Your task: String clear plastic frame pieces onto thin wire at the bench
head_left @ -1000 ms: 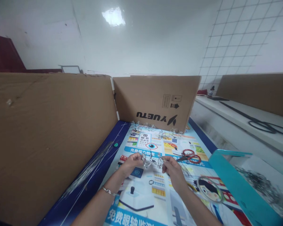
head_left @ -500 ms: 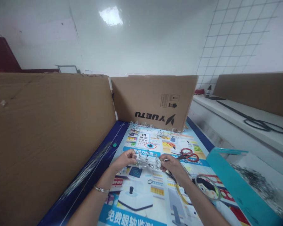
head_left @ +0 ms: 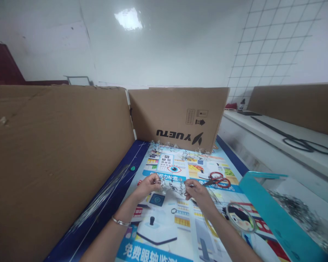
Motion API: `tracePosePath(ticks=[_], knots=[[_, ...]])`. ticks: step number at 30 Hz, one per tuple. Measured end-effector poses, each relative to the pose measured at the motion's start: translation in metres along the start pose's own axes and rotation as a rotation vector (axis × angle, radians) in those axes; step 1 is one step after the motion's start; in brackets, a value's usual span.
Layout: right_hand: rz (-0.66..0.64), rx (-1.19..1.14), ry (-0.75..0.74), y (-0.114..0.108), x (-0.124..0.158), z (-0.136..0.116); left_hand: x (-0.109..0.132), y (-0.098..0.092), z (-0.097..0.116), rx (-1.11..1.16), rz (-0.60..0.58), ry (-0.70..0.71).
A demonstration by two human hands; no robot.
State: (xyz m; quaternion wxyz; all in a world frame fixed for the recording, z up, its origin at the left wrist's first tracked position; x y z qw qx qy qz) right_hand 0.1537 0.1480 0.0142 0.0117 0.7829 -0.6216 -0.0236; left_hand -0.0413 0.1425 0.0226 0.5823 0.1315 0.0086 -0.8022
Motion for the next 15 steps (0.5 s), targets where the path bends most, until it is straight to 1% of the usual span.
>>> tracePosePath(ticks=[3,6,10,15], knots=[[-0.038,-0.025,-0.007,0.001,-0.001,-0.005,-0.001,-0.010,0.003,0.021,0.002,0.011],[-0.071,-0.050,0.005,0.003,-0.001,-0.005,-0.001,-0.015,0.003,0.033,0.007,0.018],[-0.067,-0.046,-0.011,0.003,-0.001,-0.007,-0.001,-0.015,0.003,0.035,0.008,0.022],[-0.056,0.050,-0.071,0.003,0.000,-0.014,0.001,-0.013,0.008,0.007,0.004,0.011]])
Point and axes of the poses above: each hand's wrist, its own x-axis away from the middle knuckle, its own y-axis out of the palm, z = x × y, the point moved 9 cm from there along -x, towards the middle knuckle, and after that the axes turned 5 degrees about y, right-handed, at the moved point
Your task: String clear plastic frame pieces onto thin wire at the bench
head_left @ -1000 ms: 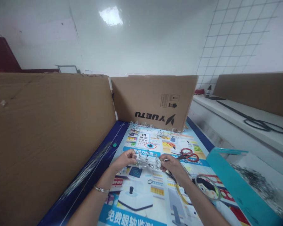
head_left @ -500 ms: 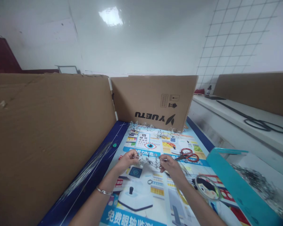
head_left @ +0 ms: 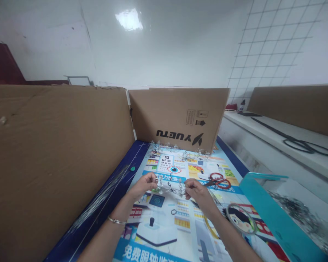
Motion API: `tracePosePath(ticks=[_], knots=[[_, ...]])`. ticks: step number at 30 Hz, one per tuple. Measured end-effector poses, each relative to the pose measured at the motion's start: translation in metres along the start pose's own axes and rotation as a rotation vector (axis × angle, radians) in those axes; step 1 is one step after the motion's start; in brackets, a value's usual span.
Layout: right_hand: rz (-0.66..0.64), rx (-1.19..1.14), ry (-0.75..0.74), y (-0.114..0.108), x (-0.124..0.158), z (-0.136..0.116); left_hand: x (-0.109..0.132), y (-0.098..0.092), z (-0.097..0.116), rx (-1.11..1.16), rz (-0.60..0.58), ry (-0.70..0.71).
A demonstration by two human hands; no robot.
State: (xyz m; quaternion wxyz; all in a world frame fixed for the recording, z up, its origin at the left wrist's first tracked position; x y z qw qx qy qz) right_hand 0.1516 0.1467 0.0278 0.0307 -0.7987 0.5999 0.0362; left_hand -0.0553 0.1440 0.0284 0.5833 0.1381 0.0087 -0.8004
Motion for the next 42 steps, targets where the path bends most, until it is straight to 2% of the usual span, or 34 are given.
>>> tracePosePath(ticks=[8,12,15,19,23,26,30,35,39,42], knots=[[-0.039,0.206,-0.109,0.005,0.005,-0.018,0.002,0.009,0.016,-0.088,-0.065,-0.020],[-0.032,0.411,-0.230,0.012,0.012,-0.036,0.004,0.020,0.023,-0.293,-0.136,-0.040],[-0.008,0.585,-0.335,0.018,0.020,-0.050,0.006,0.030,0.035,-0.524,-0.180,0.019],[0.003,0.753,-0.407,0.030,0.029,-0.057,0.009,0.045,0.046,-0.705,-0.215,0.116],[0.031,0.941,-0.442,0.042,0.038,-0.058,0.012,0.060,0.047,-0.755,-0.247,0.208],[0.090,1.019,-0.461,0.043,0.041,-0.059,0.011,0.065,0.043,-0.728,-0.228,0.234],[0.181,0.951,-0.481,0.037,0.040,-0.053,0.008,0.060,0.036,-0.712,-0.124,0.258],[0.192,0.704,-0.363,0.024,0.026,-0.023,0.004,0.051,0.021,-0.634,-0.099,0.221],[0.173,0.517,-0.308,0.017,0.019,-0.004,0.002,0.040,0.008,-0.452,-0.052,0.164],[0.167,0.308,-0.218,0.010,0.014,0.009,0.002,0.031,-0.004,-0.200,0.018,0.090]])
Point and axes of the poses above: each hand's wrist, its own x-axis away from the middle knuckle, its own y-axis out of the palm, z = x × y, the point moved 9 cm from there along -x, towards the middle knuckle, and after that the axes turned 5 degrees about y, right-handed, at the moved point
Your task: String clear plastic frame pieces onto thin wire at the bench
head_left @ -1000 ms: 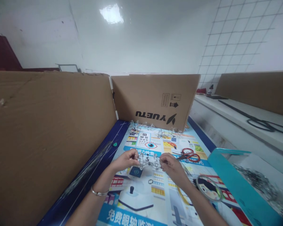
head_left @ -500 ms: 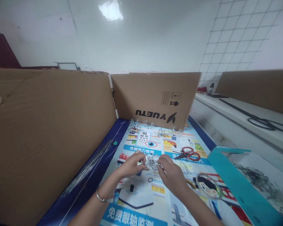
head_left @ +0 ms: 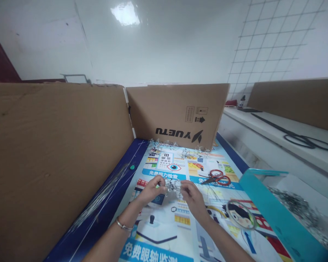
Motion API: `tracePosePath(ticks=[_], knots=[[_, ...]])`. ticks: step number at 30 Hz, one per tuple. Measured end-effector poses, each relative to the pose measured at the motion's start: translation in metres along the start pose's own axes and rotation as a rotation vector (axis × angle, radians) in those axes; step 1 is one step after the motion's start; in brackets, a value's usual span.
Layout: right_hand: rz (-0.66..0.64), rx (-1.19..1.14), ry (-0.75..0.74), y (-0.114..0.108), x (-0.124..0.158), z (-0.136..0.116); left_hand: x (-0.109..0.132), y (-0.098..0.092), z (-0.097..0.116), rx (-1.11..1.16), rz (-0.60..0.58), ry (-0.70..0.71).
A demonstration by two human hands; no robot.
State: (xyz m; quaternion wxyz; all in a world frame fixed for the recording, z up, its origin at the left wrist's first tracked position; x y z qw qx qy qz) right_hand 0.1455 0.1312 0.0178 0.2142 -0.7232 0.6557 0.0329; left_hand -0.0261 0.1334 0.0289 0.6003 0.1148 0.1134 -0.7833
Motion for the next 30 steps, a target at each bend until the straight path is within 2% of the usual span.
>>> tracePosePath(ticks=[4,7,18,30], knots=[[-0.011,-0.361,0.239,0.001,-0.001,0.023,-0.001,-0.008,-0.008,0.175,0.087,-0.033],[-0.022,-0.531,0.304,0.004,0.001,0.025,-0.001,-0.009,-0.012,0.203,0.103,-0.046],[-0.051,-0.533,0.428,0.014,0.007,0.037,0.001,-0.002,-0.020,0.273,0.078,-0.119],[-0.002,-0.818,0.504,0.028,0.010,0.048,0.002,0.015,-0.031,0.392,0.099,-0.143]])
Point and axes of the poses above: each hand's wrist, its own x-axis away from the middle knuckle, its own y-axis out of the palm, z = x × y, the point moved 9 cm from there along -x, towards the middle knuckle, and after that the axes turned 5 degrees about y, right-handed, at the moved point
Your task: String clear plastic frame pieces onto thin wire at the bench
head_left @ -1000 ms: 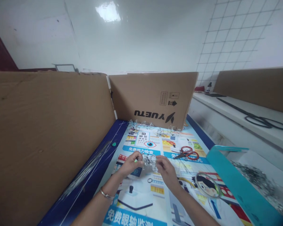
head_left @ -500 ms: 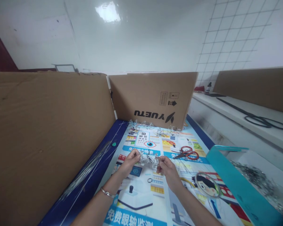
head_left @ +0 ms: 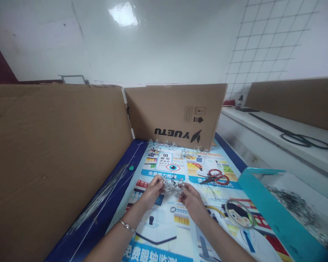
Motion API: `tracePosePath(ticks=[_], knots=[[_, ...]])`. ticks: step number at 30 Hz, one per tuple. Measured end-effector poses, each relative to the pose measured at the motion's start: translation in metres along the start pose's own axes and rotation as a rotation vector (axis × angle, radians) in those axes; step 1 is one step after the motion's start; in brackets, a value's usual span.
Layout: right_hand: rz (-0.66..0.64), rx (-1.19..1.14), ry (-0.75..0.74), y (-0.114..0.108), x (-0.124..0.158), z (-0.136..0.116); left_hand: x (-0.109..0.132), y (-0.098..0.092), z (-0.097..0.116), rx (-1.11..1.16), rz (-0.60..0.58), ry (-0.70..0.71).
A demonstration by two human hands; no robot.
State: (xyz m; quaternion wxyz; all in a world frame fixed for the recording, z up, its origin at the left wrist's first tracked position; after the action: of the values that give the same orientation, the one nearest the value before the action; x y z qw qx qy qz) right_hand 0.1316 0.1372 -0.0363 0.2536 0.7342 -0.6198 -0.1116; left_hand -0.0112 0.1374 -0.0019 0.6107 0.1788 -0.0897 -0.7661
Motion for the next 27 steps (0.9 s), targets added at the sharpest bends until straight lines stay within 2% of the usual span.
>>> tracePosePath(ticks=[5,13,21,27], knots=[[-0.008,-0.054,0.027,-0.003,-0.002,0.001,-0.002,-0.003,-0.002,-0.049,-0.018,0.019],[-0.004,0.301,-0.034,-0.011,-0.009,-0.005,-0.006,-0.021,-0.003,-0.186,0.012,0.021],[-0.027,0.447,0.016,-0.012,-0.012,0.005,-0.007,-0.020,-0.001,-0.237,-0.056,0.021],[-0.025,0.483,-0.017,-0.009,-0.009,0.002,-0.004,-0.020,-0.001,-0.308,-0.085,0.027]])
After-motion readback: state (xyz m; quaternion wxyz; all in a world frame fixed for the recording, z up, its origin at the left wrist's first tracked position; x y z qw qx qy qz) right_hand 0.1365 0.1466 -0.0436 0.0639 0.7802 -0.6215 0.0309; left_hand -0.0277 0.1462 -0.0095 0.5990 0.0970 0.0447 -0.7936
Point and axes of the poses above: each hand's wrist, its own x-axis away from the middle knuckle, its own y-axis out of the palm, z = x × y, the point moved 9 cm from there along -x, towards the middle knuckle, and after that the axes turned 5 degrees about y, right-handed, at the moved point
